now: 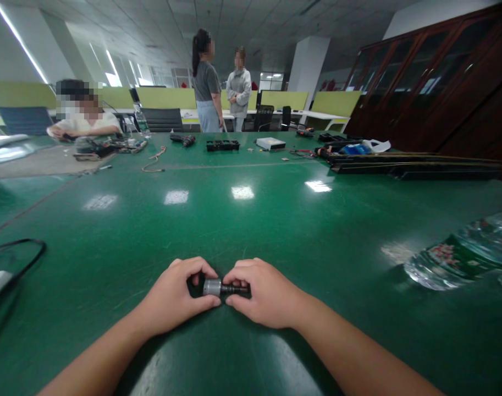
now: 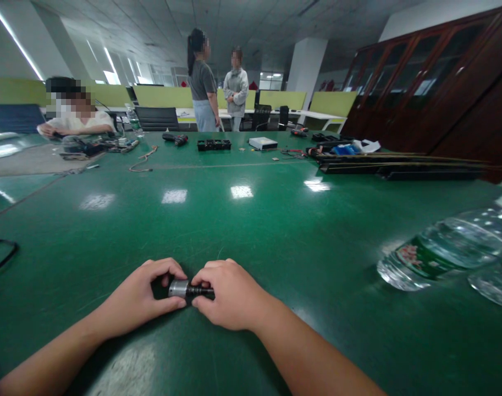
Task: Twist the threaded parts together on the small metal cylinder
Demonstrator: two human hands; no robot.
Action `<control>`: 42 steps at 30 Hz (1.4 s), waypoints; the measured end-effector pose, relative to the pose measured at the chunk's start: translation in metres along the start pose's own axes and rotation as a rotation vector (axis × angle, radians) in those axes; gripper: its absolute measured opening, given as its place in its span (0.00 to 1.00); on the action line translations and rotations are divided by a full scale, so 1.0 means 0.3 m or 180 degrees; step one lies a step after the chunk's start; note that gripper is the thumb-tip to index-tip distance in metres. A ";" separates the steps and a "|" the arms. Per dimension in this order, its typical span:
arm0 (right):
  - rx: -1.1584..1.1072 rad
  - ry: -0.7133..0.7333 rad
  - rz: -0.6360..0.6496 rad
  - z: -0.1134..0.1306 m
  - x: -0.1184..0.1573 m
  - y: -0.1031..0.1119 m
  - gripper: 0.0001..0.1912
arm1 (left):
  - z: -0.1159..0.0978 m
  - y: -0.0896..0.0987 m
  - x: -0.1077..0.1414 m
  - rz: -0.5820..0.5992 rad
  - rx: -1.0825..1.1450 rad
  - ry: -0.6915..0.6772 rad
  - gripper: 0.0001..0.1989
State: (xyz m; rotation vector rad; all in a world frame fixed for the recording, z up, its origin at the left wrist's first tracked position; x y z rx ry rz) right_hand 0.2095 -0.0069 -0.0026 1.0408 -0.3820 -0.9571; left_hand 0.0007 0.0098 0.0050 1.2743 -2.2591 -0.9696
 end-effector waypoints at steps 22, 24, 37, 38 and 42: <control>0.0016 -0.0021 0.0033 0.001 -0.001 0.005 0.12 | -0.001 0.001 0.001 0.0027 0.0003 0.0050 0.12; 0.0031 -0.0023 0.0037 0.002 -0.001 0.005 0.11 | 0.000 0.000 0.001 0.0038 0.0030 0.0055 0.12; 0.0034 0.0062 -0.0057 -0.005 -0.002 -0.002 0.09 | -0.001 -0.001 0.003 0.0016 0.0106 0.0084 0.12; 0.0034 0.0071 -0.0066 -0.005 -0.004 -0.003 0.08 | -0.002 -0.001 0.004 0.0018 0.0107 0.0081 0.12; 0.0036 0.0098 -0.0104 -0.004 -0.005 -0.001 0.06 | -0.004 -0.001 0.005 0.0033 0.0108 0.0056 0.12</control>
Point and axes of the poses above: each hand's wrist, its own x-axis away from the middle knuckle, its own y-axis out of the back of the hand, z = x × y, the point moved 1 cm from there along -x, towards the middle knuckle, and after that the axes turned 9 degrees about x, right-handed, at the moved point
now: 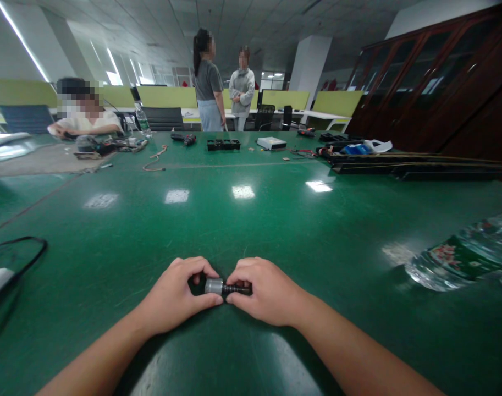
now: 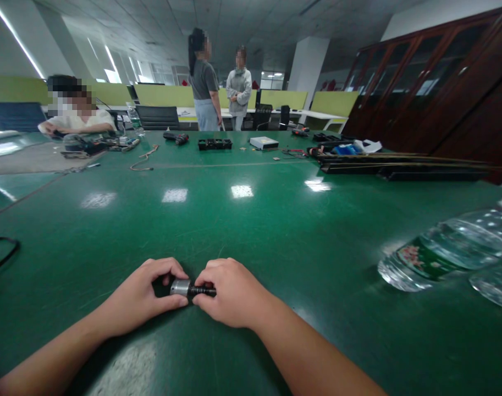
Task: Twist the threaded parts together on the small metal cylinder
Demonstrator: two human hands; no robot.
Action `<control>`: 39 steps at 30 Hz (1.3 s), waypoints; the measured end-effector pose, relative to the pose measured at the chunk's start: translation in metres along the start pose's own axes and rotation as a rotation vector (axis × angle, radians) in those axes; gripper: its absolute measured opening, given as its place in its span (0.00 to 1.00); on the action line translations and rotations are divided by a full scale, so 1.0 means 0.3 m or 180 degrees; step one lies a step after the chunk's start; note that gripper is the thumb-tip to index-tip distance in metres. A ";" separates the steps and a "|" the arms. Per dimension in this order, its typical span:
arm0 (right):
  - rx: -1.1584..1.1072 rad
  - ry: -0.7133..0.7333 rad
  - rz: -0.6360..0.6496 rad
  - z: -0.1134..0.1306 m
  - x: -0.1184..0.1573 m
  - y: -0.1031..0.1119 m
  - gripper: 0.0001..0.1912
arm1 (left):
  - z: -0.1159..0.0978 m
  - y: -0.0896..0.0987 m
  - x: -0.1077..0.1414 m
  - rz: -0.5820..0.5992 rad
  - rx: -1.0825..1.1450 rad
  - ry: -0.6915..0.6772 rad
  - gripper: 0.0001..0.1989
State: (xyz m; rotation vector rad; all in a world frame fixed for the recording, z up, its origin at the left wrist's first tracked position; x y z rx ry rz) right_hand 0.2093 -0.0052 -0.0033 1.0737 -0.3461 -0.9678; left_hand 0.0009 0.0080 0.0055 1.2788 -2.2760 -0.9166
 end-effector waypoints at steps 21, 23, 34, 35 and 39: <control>0.0600 -0.0080 0.0443 -0.022 0.021 0.087 0.05 | 0.015 -0.001 -0.001 -0.0012 0.0006 -0.0041 0.13; 0.0661 -0.0355 0.0502 -0.041 0.032 0.119 0.04 | 0.016 -0.001 0.000 0.0001 0.0005 -0.0032 0.12; 0.0238 -0.0448 0.0422 -0.070 0.044 0.114 0.06 | 0.008 0.003 -0.002 0.0004 -0.0027 -0.0063 0.13; 0.0221 -0.0431 0.0419 -0.066 0.042 0.112 0.07 | 0.009 0.002 -0.002 0.0001 -0.0031 -0.0068 0.13; 0.0174 -0.0361 0.0377 -0.052 0.037 0.106 0.07 | 0.013 0.001 -0.003 0.0008 -0.0036 -0.0068 0.13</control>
Point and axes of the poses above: each hand's wrist, its own x-axis away from the middle knuckle, its own y-axis out of the back of the hand, z = x × y, the point moved 1 cm from there along -x, towards the middle knuckle, and after that the axes turned 9 degrees about x, right-handed, at the moved point
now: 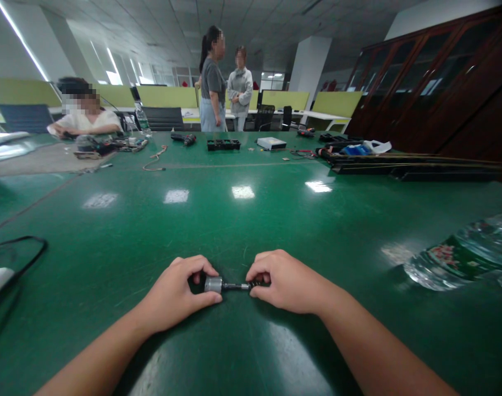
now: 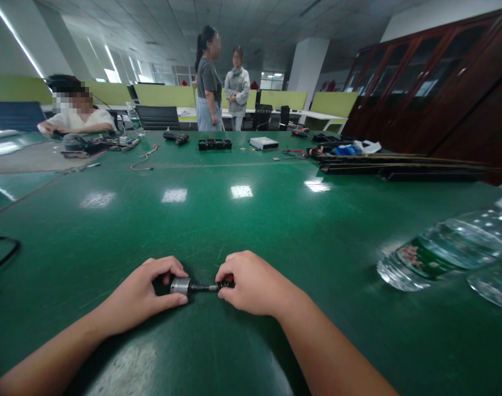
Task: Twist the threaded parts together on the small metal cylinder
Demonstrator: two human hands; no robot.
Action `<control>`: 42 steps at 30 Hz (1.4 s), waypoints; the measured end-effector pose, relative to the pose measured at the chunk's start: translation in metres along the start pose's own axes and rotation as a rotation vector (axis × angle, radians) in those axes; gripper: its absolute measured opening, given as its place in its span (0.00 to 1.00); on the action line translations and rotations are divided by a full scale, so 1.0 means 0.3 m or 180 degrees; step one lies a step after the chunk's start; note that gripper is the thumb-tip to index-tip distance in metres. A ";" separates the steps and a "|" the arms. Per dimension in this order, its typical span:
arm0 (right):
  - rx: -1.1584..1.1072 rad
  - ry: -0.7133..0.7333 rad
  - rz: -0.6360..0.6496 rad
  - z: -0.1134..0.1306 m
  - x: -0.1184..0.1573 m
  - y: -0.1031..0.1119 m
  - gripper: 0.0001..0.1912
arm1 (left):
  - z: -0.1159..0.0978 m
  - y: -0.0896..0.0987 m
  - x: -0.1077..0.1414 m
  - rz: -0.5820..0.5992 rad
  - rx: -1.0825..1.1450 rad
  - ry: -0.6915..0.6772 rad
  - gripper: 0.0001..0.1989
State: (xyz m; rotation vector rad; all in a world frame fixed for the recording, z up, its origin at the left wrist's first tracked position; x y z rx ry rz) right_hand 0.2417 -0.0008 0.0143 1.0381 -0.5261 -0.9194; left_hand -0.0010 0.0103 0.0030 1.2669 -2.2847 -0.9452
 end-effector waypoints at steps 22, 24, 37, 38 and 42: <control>-0.0297 0.0160 -0.0132 0.053 -0.026 -0.060 0.07 | -0.004 0.003 -0.003 -0.0027 -0.0028 -0.0102 0.13; -0.0259 0.0174 -0.0157 0.057 -0.026 -0.066 0.08 | -0.003 0.003 -0.002 -0.0021 -0.0027 -0.0111 0.13; -0.0252 0.0069 -0.0219 0.058 -0.033 -0.081 0.12 | 0.003 0.002 0.002 -0.0010 -0.0037 -0.0077 0.12; -0.0220 0.0086 -0.0234 0.061 -0.034 -0.083 0.12 | 0.003 0.001 0.002 -0.0022 -0.0050 -0.0067 0.12; -0.0148 0.0031 -0.0325 0.067 -0.034 -0.090 0.11 | -0.004 -0.001 0.003 -0.0081 -0.0070 0.0014 0.13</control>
Point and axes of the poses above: each hand's wrist, its own x-axis away from the middle knuckle, its own y-axis out of the back of the hand, z = x × y, the point moved 1 cm from there along -x, towards the middle knuckle, and after that the axes turned 9 degrees about x, right-handed, at the moved point
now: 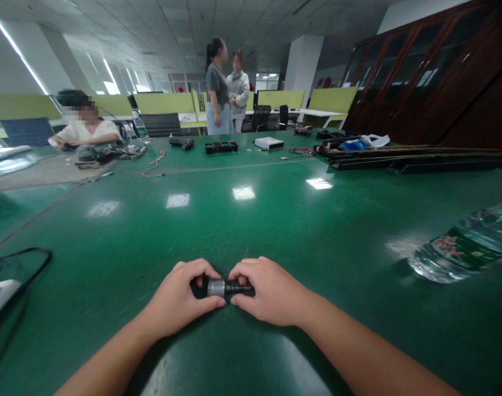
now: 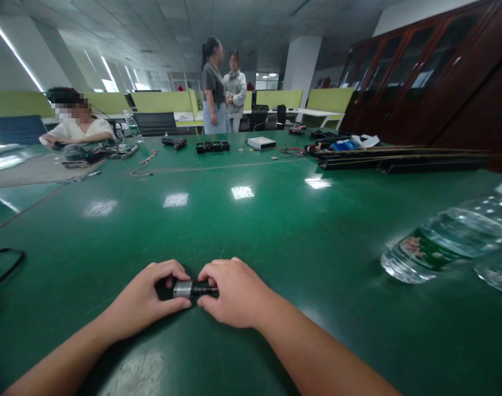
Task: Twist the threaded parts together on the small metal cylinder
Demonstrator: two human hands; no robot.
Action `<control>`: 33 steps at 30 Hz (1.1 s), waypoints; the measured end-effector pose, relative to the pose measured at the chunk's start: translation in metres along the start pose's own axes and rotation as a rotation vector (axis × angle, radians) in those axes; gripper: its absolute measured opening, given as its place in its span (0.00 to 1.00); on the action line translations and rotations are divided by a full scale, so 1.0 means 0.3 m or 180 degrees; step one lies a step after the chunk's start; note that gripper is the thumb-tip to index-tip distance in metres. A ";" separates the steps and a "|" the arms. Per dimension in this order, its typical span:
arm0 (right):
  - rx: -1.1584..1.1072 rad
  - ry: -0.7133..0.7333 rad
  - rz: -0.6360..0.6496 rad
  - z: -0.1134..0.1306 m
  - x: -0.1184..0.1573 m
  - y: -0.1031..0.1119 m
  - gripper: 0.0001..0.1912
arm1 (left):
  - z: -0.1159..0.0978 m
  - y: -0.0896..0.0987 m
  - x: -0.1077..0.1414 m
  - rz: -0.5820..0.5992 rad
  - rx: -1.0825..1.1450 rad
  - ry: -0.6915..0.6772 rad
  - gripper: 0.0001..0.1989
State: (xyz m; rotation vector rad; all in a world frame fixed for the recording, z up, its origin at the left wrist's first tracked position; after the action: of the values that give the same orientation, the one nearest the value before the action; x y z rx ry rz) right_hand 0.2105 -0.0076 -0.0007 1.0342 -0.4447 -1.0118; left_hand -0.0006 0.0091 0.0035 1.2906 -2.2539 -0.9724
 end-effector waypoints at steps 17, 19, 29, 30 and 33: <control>-0.0130 0.0131 -0.0123 0.013 -0.004 -0.009 0.06 | -0.025 0.013 0.009 0.0004 0.0104 -0.0064 0.09; -0.0127 0.0118 -0.0133 0.012 -0.005 -0.012 0.06 | -0.023 0.010 0.007 0.0000 0.0097 0.0002 0.10; -0.0014 0.0091 -0.0108 0.014 -0.005 -0.017 0.06 | -0.024 -0.001 0.003 -0.0026 -0.0041 0.0131 0.12; -0.0002 0.0090 -0.0110 0.014 -0.005 -0.017 0.06 | -0.022 -0.002 0.003 -0.0034 -0.0039 0.0126 0.11; 0.0000 0.0079 -0.0139 0.012 -0.005 -0.016 0.05 | -0.017 -0.004 0.000 -0.0045 0.0008 0.0105 0.11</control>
State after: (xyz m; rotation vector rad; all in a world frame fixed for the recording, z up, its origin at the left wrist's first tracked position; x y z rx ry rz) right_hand 0.2049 -0.0087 -0.0031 1.0593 -0.4033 -1.0369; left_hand 0.0030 0.0067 0.0062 1.3156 -2.2248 -0.9466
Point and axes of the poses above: each hand's wrist, its own x-axis away from the middle knuckle, its own y-axis out of the back of the hand, z = x × y, the point moved 1 cm from there along -x, towards the middle knuckle, and after that the axes turned 9 degrees about x, right-handed, at the moved point
